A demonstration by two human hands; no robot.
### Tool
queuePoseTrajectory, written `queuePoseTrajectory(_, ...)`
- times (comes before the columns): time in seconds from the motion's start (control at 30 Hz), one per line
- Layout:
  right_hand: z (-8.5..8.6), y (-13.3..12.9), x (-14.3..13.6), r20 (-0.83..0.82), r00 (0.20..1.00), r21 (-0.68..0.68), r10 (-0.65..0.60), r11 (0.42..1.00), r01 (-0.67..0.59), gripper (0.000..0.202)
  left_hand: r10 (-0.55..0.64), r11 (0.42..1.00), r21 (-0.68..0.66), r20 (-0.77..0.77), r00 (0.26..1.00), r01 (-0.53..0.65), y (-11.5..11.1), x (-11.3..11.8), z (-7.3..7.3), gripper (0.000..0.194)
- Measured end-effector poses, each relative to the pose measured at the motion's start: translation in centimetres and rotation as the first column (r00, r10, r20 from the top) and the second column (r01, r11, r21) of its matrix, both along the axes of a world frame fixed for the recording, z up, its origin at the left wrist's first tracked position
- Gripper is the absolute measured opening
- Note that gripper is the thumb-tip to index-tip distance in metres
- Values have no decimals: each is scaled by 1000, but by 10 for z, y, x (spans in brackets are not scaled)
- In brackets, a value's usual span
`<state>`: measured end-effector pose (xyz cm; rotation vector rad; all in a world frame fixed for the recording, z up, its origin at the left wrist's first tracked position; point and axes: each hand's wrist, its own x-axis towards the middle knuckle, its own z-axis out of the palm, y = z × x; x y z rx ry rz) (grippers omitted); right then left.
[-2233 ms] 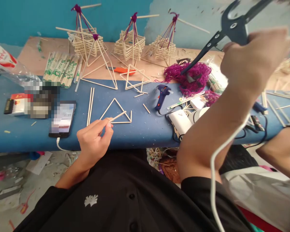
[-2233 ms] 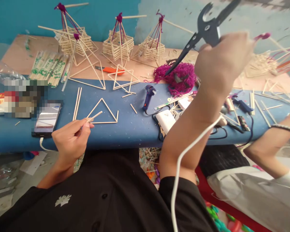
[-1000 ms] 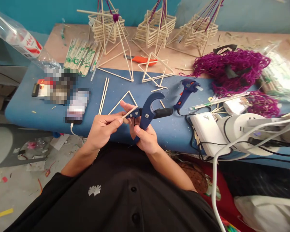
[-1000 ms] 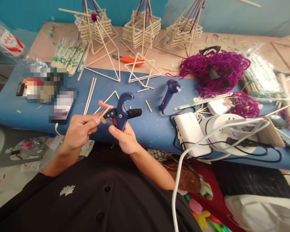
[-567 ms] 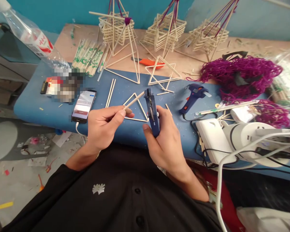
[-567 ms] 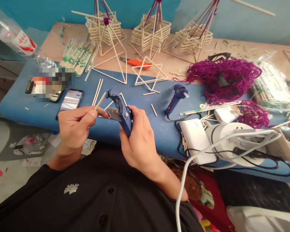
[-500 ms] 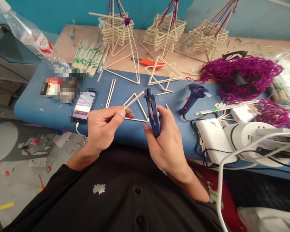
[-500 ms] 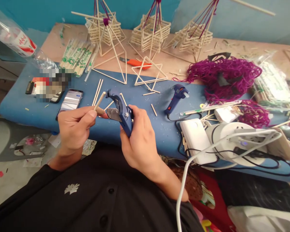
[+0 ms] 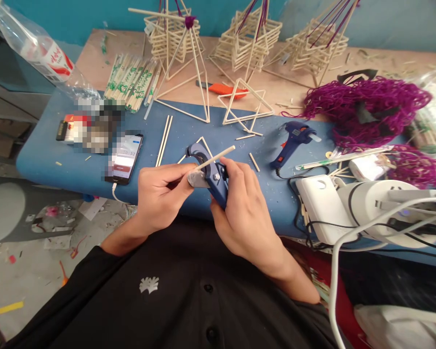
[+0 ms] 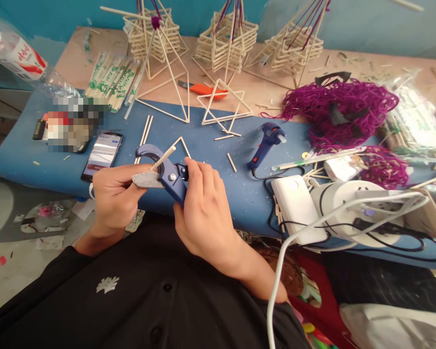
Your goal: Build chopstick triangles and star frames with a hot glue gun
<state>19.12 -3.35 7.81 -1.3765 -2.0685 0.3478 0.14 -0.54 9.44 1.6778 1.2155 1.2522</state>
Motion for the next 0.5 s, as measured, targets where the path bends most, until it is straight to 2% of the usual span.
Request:
queuePoseTrajectory(0.2, 4, -3, -1, 56, 998, 0, -4, 1000, 4, 70, 34, 999, 2, -84, 996, -34, -2, -2, -1, 36)
queuePoseTrajectory(0.5, 6, -1, 3, 178, 984, 6, 10, 1000, -12, 63, 9, 1000, -10, -58, 998, -10, -2, -3, 4, 23)
